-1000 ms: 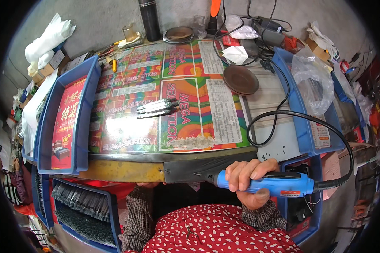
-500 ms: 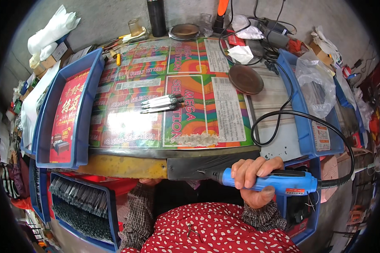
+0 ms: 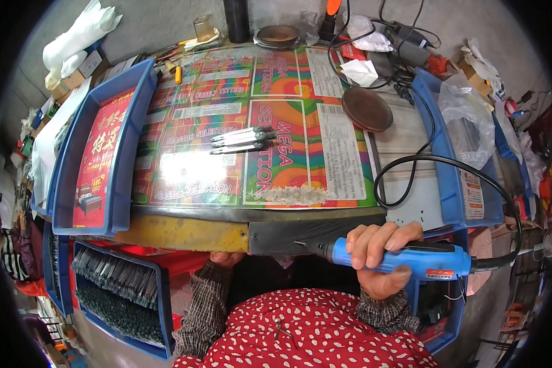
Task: The person attaches screws to small black industrial components using an electric screwdriver at a workbench.
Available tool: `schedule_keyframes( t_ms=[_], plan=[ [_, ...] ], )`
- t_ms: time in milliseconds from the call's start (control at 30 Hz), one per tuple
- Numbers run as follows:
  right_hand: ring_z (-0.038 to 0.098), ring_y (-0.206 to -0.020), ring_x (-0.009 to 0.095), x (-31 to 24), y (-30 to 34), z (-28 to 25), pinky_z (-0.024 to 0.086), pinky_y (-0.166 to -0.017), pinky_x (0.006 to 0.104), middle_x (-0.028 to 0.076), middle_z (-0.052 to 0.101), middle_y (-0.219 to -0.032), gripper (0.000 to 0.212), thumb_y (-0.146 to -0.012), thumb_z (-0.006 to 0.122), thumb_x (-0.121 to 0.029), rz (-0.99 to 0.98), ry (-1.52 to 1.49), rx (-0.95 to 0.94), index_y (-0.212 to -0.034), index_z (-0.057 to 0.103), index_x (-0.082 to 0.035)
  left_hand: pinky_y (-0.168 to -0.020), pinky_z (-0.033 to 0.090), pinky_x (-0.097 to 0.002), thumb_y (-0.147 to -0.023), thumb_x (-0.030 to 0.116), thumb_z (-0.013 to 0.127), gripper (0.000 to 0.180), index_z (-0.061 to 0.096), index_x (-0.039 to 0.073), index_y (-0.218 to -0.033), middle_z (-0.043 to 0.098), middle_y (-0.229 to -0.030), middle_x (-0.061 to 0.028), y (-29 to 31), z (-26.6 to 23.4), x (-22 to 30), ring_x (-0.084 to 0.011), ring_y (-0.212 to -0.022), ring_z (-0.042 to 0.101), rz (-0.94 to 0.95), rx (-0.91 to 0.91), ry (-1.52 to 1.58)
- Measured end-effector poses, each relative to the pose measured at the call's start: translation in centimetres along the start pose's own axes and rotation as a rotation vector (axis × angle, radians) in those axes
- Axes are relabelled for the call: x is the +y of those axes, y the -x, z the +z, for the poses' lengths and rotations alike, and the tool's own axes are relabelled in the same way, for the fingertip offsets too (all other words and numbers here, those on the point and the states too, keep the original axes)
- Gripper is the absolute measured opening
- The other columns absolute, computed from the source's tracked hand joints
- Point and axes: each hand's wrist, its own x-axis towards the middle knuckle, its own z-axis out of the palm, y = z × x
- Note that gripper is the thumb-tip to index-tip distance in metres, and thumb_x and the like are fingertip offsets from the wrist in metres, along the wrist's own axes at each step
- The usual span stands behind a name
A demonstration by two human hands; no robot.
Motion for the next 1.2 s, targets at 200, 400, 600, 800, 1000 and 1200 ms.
schedule_keyframes(
  t_ms=[200,400,600,800,1000,1200],
  plan=[
    [0.051,-0.052,0.015,0.2,0.1,0.0,0.044,-0.061,0.0345,0.002,0.048,-0.065,0.04,-0.083,0.062,-0.042,-0.01,0.009,0.027,-0.092,0.039,-0.01,-0.082,0.051,-0.0357,-0.081,0.022,0.066,0.036,0.056,0.007,-0.111,0.061,-0.108,-0.0071,0.2,0.5,-0.2,-0.0197,-0.096,0.06,0.009,-0.029,0.015],
    [0.058,-0.06,0.02,0.1,0.3,-0.1,0.045,-0.066,0.0379,0.006,0.054,-0.071,0.037,-0.082,0.066,-0.035,-0.004,-0.092,0.041,-0.095,0.043,-0.009,-0.057,0.046,-0.0278,-0.075,0.025,0.071,0.034,0.06,0.007,-0.101,0.062,-0.093,-0.0075,0.2,2.0,-0.2,-0.018,-0.075,0.058,-0.026,0.148,-0.053],
    [0.051,-0.053,0.014,0.1,0.3,0.3,0.043,-0.061,0.0333,0.001,0.048,-0.066,0.041,-0.082,0.064,-0.042,0.0,0.008,0.082,-0.091,0.039,-0.011,-0.057,0.047,-0.027,-0.074,0.022,0.073,0.034,0.06,0.005,-0.101,0.062,-0.093,-0.008,0.7,1.7,-0.4,-0.0176,-0.073,0.057,0.003,0.134,-0.034],
    [0.056,-0.058,0.018,0.1,0.4,-0.2,0.046,-0.067,0.038,0.005,0.052,-0.07,0.039,-0.083,0.064,-0.038,-0.016,-0.038,0.039,-0.095,0.041,-0.009,-0.057,0.046,-0.0263,-0.074,0.021,0.072,0.034,0.06,0.004,-0.101,0.062,-0.092,-0.0084,0.9,2.8,-0.2,-0.0177,-0.072,0.057,0.043,0.185,-0.046],
    [0.055,-0.057,0.018,0.1,0.4,-0.2,0.045,-0.065,0.0371,0.004,0.052,-0.069,0.039,-0.083,0.063,-0.039,-0.011,-0.02,0.046,-0.094,0.04,-0.01,-0.058,0.046,-0.0266,-0.075,0.022,0.072,0.035,0.059,0.005,-0.102,0.061,-0.094,-0.008,0.8,3.7,0.5,-0.0175,-0.074,0.056,0.031,0.192,-0.075],
    [0.055,-0.057,0.018,-0.1,0.4,0.3,0.044,-0.065,0.0374,0.004,0.051,-0.069,0.039,-0.083,0.064,-0.039,-0.012,0.013,0.078,-0.093,0.04,-0.01,-0.058,0.045,-0.0267,-0.075,0.023,0.072,0.036,0.058,0.006,-0.104,0.061,-0.096,-0.007,0.8,3.6,0.5,-0.0173,-0.078,0.057,0.027,0.175,-0.031]
  ],
)
